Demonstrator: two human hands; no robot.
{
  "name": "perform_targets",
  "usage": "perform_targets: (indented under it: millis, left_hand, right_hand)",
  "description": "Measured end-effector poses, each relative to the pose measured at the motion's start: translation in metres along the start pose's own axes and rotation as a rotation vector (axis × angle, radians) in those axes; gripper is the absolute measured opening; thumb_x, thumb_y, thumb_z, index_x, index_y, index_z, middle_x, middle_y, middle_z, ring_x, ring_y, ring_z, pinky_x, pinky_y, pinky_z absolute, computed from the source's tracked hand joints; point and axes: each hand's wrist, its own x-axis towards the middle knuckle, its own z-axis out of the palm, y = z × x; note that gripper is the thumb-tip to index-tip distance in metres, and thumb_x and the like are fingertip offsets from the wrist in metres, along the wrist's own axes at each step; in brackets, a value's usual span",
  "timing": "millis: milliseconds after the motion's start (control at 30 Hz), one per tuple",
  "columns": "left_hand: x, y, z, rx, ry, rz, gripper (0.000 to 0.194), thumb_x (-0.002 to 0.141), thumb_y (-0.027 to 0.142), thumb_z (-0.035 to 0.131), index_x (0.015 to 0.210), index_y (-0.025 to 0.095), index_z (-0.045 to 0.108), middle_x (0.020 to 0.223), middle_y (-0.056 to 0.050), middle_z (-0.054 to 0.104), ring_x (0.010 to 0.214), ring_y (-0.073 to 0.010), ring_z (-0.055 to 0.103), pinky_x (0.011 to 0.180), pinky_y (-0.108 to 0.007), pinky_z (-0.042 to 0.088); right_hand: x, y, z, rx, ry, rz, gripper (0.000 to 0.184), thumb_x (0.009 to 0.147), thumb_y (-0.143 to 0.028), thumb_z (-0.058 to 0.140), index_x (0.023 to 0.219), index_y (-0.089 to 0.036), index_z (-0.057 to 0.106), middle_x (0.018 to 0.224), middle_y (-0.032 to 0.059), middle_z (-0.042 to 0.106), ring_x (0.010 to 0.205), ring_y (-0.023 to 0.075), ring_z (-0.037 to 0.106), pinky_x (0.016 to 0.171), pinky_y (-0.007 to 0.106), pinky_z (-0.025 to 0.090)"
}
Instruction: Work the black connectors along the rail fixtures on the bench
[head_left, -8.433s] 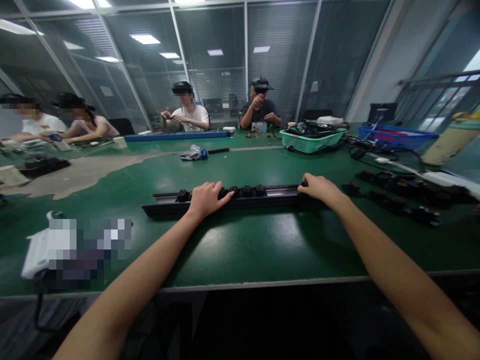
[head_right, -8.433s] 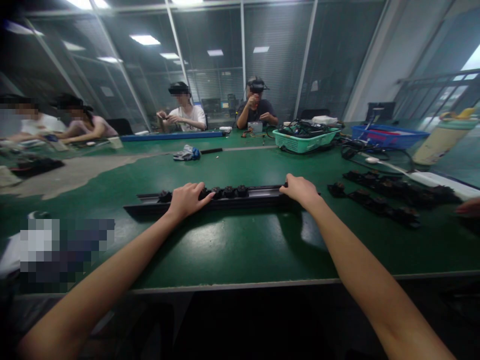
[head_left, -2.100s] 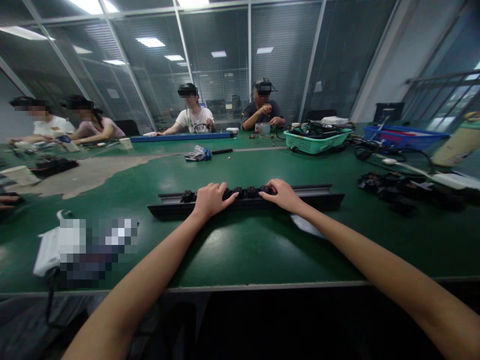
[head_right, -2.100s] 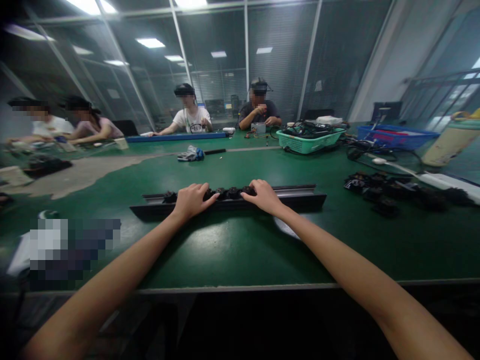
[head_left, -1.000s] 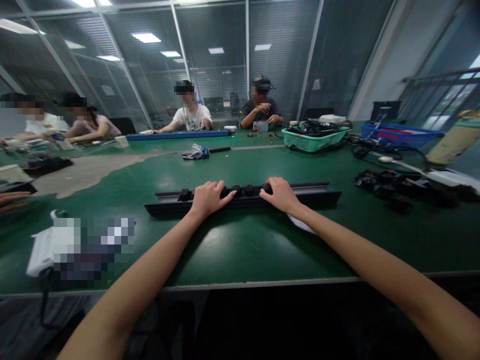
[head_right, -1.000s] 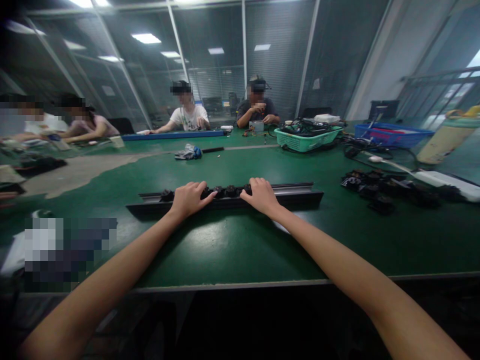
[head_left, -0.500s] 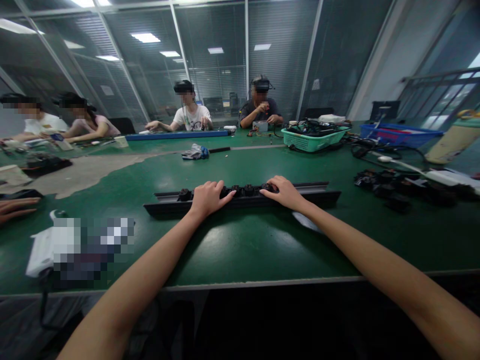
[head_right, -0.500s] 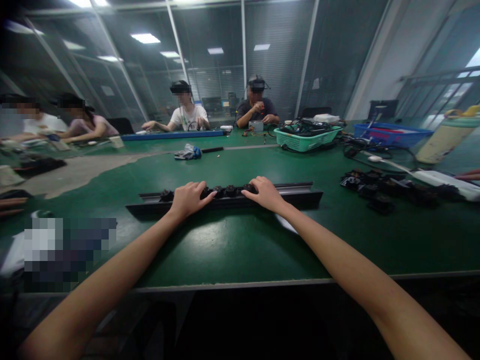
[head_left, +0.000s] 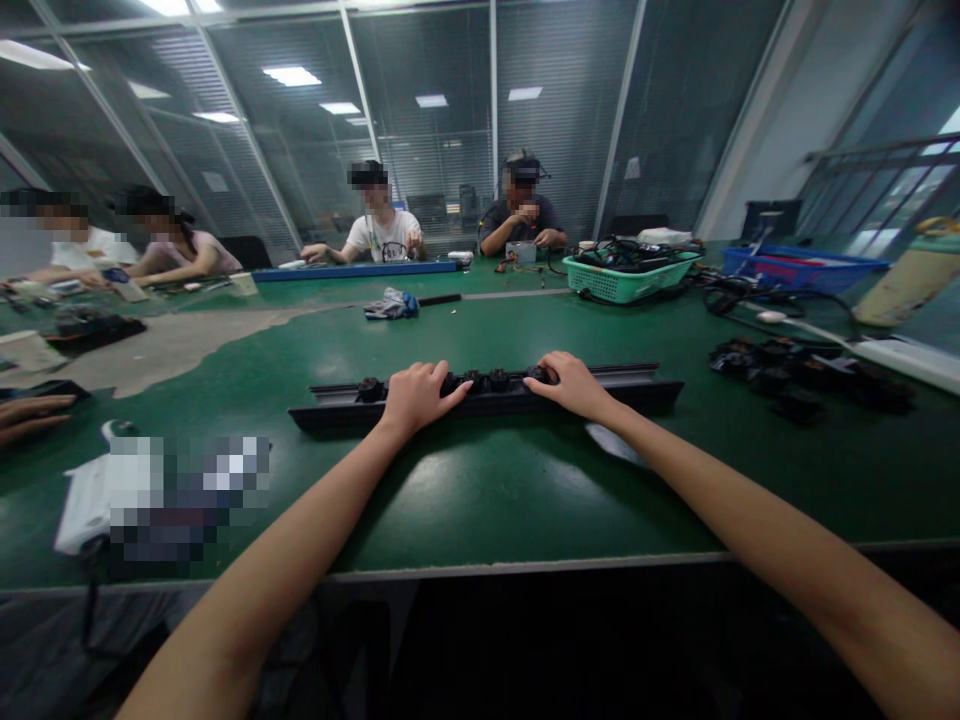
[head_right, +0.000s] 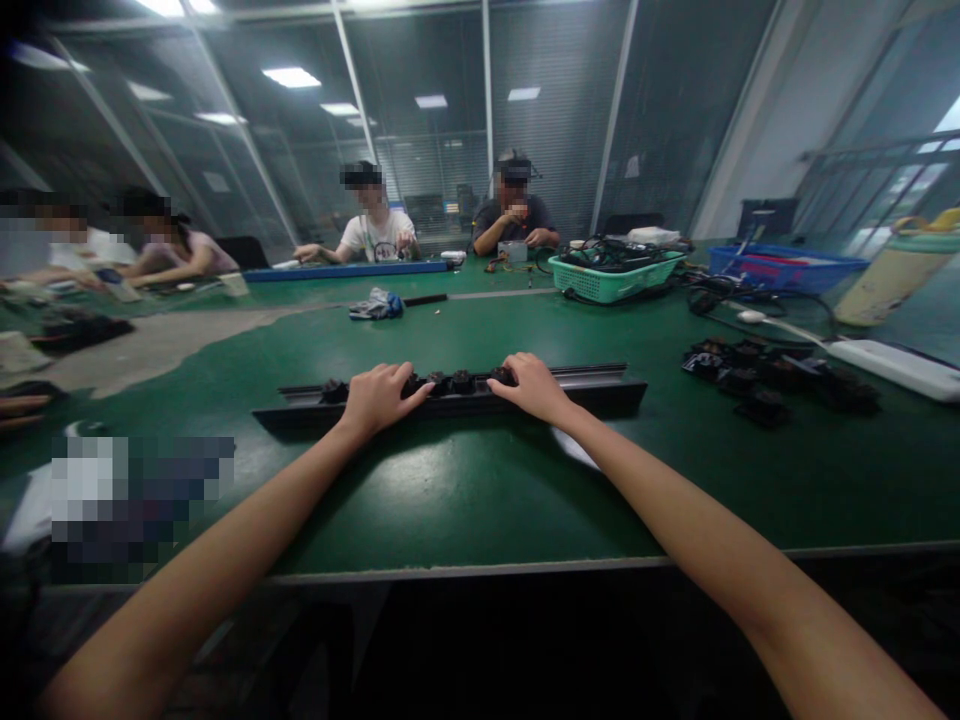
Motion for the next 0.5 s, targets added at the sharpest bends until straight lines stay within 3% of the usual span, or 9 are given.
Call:
perform_targets:
  millis: [500]
  left_hand:
    - [-0.0001,-0.0012,0.0017,-0.014,0.011,0.010,0.069,0.101,0.074,0.026,0.103,0.019,0.067,0.100,-0.017,0.074,0.093,-0.0317,0.068,0.069,-0.035,0.041]
  right_hand:
    - [0.0026,-0.0033,-0.0074,0.035,-0.051,0.048,0.032,0.088,-0.047,0.063,0.076,-0.025,0.044,0.078,0.0032,0.057,0.075,0.0205,0.052,0.070,0.033,0.036]
